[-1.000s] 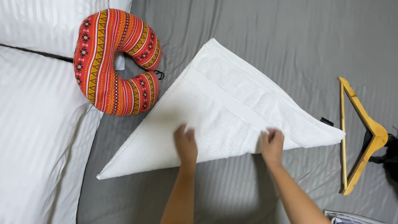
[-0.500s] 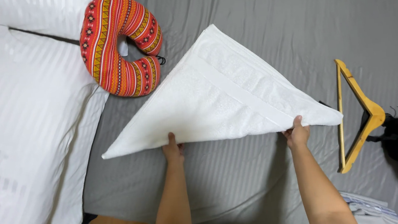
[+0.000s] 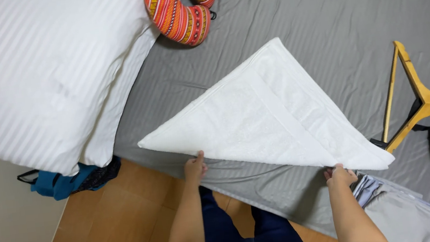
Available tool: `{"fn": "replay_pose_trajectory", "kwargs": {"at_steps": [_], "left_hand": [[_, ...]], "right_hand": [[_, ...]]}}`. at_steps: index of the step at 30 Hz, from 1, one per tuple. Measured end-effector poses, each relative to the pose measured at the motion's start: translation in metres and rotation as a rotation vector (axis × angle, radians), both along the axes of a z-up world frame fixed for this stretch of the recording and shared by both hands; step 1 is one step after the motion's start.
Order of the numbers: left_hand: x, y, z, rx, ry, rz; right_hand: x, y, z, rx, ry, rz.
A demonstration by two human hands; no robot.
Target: The person folds a white towel into a decorative swan shape and places it on a bed, then uses a wooden hanger to organize another towel and places it on a rack.
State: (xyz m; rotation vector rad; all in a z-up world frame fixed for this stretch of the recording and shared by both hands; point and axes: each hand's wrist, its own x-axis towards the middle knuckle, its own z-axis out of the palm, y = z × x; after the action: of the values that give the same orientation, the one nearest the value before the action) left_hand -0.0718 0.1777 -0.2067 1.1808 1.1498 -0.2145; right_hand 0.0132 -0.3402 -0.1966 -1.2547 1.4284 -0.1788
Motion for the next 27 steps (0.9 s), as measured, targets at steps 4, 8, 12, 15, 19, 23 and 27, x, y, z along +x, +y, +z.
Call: {"fn": "replay_pose_trajectory", "kwargs": {"at_steps": [4,8,12,15,19,23,27], "left_hand": [[-0.002,0.069,-0.013,0.823,-0.016,-0.289],[0.035,0.122,0.037,1.328,-0.257,-0.381],[0.039,0.166,0.04,1.387,-0.1,-0.744],[0.055,0.191,0.065,1.144,-0.095,-1.033],[0.072,0.217,0.116,1.113,-0.345,-1.142],[0.078,0.219,0.062,1.096,-0.249,-1.205],[0.076,0.147,0.062,1.338,-0.43,-1.047]], "right_hand": [[-0.015,0.016,-0.097,-0.537,-0.097,0.29],[-0.015,0.185,-0.029,-0.547,-0.009,0.835],[-0.049,0.313,-0.006,-0.425,-0.045,1.207],[-0.058,0.35,-0.006,-0.508,-0.023,1.32],[-0.062,0.34,-0.018,-0.511,0.056,1.461],[-0.064,0.337,0.018,-0.423,0.197,1.565],[-0.079,0.316,0.018,-0.457,0.193,1.496]]}}
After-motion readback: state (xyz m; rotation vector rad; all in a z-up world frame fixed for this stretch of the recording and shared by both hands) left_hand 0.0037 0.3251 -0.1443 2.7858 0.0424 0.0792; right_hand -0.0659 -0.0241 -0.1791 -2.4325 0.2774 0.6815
